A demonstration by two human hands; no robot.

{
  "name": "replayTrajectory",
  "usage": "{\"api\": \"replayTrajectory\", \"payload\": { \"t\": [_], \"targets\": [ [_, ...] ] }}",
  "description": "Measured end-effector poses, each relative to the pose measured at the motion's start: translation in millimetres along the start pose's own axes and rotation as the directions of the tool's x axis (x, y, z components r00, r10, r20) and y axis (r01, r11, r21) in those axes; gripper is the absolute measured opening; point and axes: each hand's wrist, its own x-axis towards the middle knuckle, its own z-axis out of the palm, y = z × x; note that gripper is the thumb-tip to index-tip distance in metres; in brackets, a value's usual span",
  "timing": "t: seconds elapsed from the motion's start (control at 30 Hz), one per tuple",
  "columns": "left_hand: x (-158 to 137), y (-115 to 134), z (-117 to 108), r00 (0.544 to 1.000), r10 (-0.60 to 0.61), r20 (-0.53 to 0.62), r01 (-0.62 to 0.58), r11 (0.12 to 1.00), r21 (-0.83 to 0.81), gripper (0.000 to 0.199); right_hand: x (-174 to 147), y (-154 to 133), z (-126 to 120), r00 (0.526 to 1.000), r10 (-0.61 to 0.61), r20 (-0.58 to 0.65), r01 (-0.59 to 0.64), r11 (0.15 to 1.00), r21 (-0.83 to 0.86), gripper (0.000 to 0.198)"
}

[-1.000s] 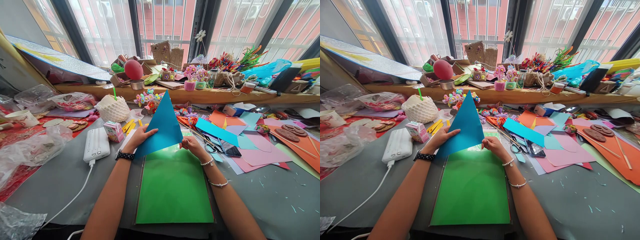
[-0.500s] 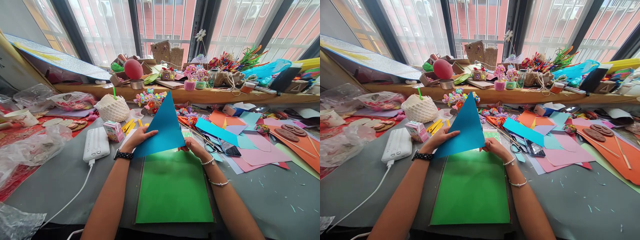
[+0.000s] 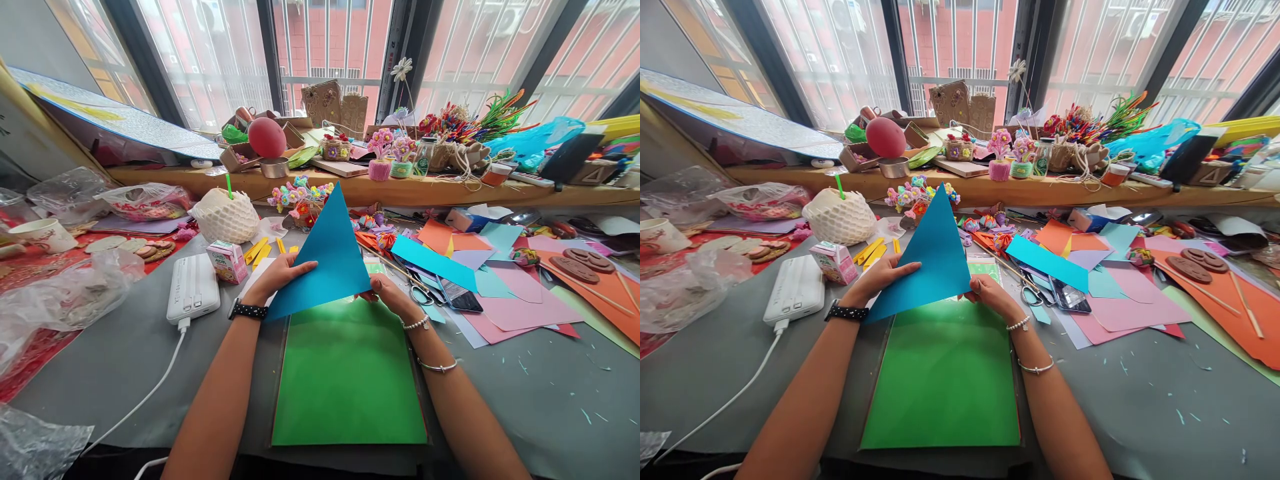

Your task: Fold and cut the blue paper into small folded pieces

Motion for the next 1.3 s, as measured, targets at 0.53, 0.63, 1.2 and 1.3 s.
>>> {"api": "replayTrajectory", "payload": {
  "t": [0.53, 0.63, 1.2, 1.3],
  "targets": [
    [0, 2, 1, 0.997, -0.023, 0.073, 0.027, 0.998, -0.054, 0.039, 0, 4, 0, 0.989, 0.010, -0.148, -0.015, 0.999, -0.032, 0.063],
    [0, 1, 1, 0.998, -0.024, 0.051, 0.025, 1.000, -0.013, 0.040, 0, 4, 1, 0.990, 0.024, -0.139, -0.031, 0.998, -0.048, 0.062],
    [-5, 9, 2, 0.993, -0.037, 0.112, 0.047, 0.995, -0.086, 0.035, -1, 4, -3, 0.995, 0.038, -0.093, -0.051, 0.989, -0.139, 0.064],
    [-5, 10, 2, 0.993, -0.026, 0.118, 0.036, 0.996, -0.080, 0.034, -1, 5, -3, 0.995, 0.039, -0.090, -0.051, 0.989, -0.141, 0.063]
  ]
}}
